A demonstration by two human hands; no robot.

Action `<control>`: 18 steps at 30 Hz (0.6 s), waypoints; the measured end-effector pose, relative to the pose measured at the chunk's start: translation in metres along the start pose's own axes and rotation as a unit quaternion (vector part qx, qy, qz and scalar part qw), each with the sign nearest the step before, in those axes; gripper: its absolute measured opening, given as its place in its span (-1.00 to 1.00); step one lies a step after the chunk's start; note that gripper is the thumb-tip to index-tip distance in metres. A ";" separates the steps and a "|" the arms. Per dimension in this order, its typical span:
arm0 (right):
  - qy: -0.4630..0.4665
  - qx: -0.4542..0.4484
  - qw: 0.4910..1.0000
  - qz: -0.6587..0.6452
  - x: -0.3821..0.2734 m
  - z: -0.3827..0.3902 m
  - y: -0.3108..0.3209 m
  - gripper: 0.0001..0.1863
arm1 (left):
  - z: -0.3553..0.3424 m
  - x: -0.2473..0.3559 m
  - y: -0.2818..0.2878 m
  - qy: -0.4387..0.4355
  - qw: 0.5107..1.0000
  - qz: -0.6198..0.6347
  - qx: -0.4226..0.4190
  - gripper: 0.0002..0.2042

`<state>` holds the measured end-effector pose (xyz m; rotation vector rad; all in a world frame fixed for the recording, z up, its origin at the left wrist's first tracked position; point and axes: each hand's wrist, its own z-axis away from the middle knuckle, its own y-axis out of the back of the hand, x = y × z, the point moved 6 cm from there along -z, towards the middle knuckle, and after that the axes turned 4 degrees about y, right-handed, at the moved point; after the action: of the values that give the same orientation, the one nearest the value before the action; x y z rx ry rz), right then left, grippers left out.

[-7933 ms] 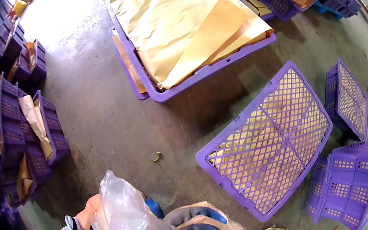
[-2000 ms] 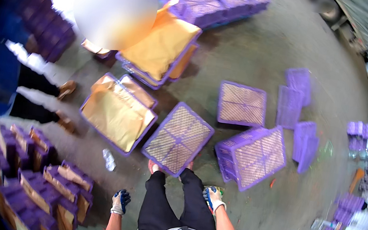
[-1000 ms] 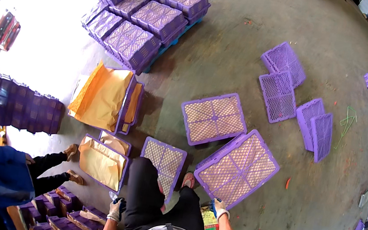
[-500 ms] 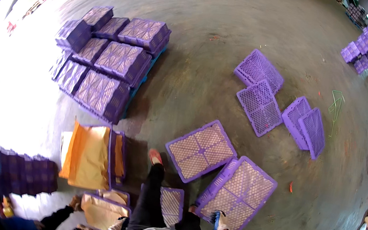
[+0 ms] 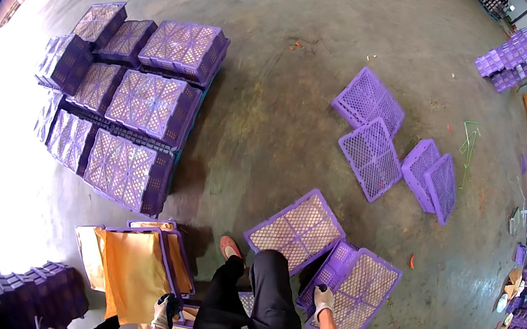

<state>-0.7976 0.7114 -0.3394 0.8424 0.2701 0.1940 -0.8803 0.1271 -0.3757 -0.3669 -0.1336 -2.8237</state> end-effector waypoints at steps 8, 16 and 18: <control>-0.029 0.023 0.970 0.241 -0.092 -0.093 0.061 -0.55 | -0.031 0.077 -0.070 -0.036 0.997 0.063 -0.034 -0.77; 0.095 -0.023 0.914 0.394 -0.270 -0.310 0.091 -0.43 | -0.113 0.074 -0.114 0.008 0.998 0.024 0.055 -0.71; 0.140 -0.024 0.884 0.446 -0.300 -0.403 0.081 -0.40 | -0.126 0.082 -0.141 0.050 0.995 0.001 0.082 -0.69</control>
<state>-1.2126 0.9670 -0.4868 0.8388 0.1264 1.1920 -1.0280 0.2232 -0.4833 -0.1870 -0.3419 -2.7969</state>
